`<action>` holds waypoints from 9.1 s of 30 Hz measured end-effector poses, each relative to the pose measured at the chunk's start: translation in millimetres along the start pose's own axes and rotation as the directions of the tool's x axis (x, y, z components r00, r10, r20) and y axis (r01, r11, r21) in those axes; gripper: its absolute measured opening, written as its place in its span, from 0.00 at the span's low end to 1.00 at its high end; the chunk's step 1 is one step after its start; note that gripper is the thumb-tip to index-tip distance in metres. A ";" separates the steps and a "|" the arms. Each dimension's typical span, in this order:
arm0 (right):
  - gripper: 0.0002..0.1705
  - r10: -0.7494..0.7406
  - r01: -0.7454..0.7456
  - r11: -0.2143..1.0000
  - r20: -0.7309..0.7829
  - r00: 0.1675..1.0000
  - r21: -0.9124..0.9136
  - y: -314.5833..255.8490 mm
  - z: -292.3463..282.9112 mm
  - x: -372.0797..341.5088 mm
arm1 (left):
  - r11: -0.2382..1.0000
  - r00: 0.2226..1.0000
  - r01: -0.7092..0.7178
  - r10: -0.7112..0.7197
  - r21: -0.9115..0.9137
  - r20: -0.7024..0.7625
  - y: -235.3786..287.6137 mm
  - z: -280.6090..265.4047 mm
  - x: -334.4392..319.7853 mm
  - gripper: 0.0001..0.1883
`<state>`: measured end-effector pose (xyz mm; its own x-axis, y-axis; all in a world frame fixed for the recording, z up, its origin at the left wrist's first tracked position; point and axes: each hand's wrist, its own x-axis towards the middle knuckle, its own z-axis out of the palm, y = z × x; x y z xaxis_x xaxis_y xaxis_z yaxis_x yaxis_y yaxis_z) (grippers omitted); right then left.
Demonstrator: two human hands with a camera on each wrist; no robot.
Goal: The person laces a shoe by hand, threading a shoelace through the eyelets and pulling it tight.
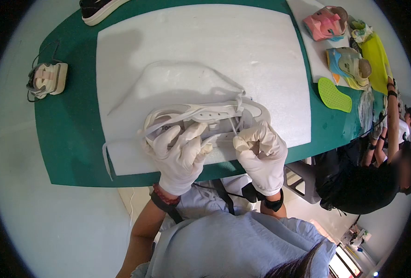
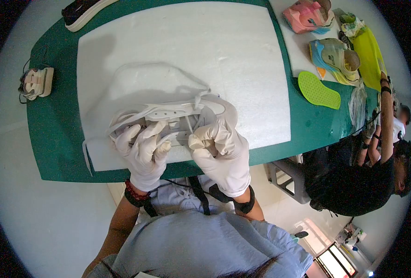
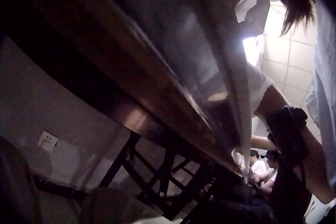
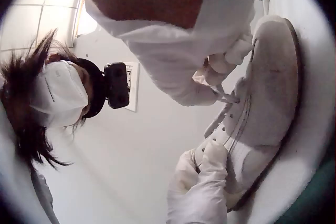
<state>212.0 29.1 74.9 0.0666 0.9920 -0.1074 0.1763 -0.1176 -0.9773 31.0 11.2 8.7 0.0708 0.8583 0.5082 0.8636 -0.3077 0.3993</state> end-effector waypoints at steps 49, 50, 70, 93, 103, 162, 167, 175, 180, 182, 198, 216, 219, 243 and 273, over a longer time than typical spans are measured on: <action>0.10 -0.282 0.323 0.844 0.159 0.946 -0.427 10.2 -3.6 -6.0 | 0.999 0.999 -0.040 0.039 0.027 0.023 -1.2 -4.4 4.3 0.19; 0.12 -0.315 0.367 0.827 0.190 0.930 -0.426 12.4 -4.6 -6.8 | 0.999 0.999 -0.037 0.037 0.025 0.021 -1.3 -3.6 4.2 0.19; 0.13 -0.381 0.559 0.741 0.452 0.807 -0.373 9.7 -19.7 -10.5 | 0.999 1.000 -0.021 0.021 0.024 -0.005 -1.2 -1.0 1.2 0.17; 0.10 0.123 -0.125 0.940 -0.026 0.992 -0.317 -6.1 9.7 18.6 | 0.999 0.999 -0.025 0.024 0.029 0.037 1.0 -6.0 3.0 0.21; 0.05 0.147 -0.148 0.989 -0.044 0.988 -0.004 -1.4 -0.6 0.5 | 1.000 0.999 -0.026 0.026 0.016 0.022 2.7 -3.8 5.4 0.19; 0.11 -0.298 0.580 0.721 0.585 0.754 -0.379 -4.2 -36.6 -25.9 | 0.997 0.995 -0.073 0.074 0.006 -0.072 1.0 -2.6 10.9 0.18; 0.12 -0.242 0.485 0.794 0.540 0.806 -0.367 -13.4 -34.9 -18.5 | 1.000 0.998 -0.015 0.015 0.007 -0.060 5.3 -3.4 8.2 0.19; 0.16 -0.031 0.032 0.895 0.011 0.999 -0.444 -23.0 -5.1 15.6 | 0.999 0.996 -0.014 0.011 -0.037 -0.087 6.3 -2.0 10.1 0.20; 0.15 0.059 -0.049 0.878 0.005 0.998 -0.477 -13.4 10.2 23.4 | 0.999 0.998 -0.028 0.027 -0.019 -0.054 2.4 -2.2 6.9 0.21; 0.13 0.034 -0.029 0.870 0.001 0.999 -0.493 -16.4 10.6 22.7 | 0.999 0.997 -0.006 0.002 -0.051 -0.076 0.5 0.2 6.9 0.22; 0.06 0.134 -0.124 0.983 0.068 0.989 -0.136 -15.1 -4.6 -2.4 | 0.999 0.999 -0.036 0.037 0.035 -0.010 4.7 -5.6 11.3 0.21; 0.12 -0.132 0.228 0.904 0.271 0.953 -0.362 -7.6 -14.2 -15.7 | 1.000 1.000 0.007 -0.007 -0.012 -0.024 4.0 1.4 3.0 0.19; 0.11 -0.167 0.272 0.887 0.289 0.943 -0.374 -5.6 -15.1 -16.5 | 1.000 1.000 0.003 -0.003 -0.020 -0.022 3.5 1.7 2.1 0.18; 0.12 -0.325 0.521 0.763 0.469 0.821 -0.384 -16.3 -19.4 -17.3 | 1.000 1.000 -0.006 0.006 0.009 0.001 5.9 -1.1 4.8 0.20; 0.14 -0.172 0.467 0.834 0.666 0.726 -0.293 -14.5 -8.5 -14.4 | 1.000 1.000 -0.019 0.019 0.015 0.014 5.9 -4.3 5.6 0.19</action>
<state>216.8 16.2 92.2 -0.6357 0.7713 -0.0313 0.4662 0.3513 -0.8119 34.3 12.4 17.2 0.0945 0.8579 0.5050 0.8696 -0.3180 0.3776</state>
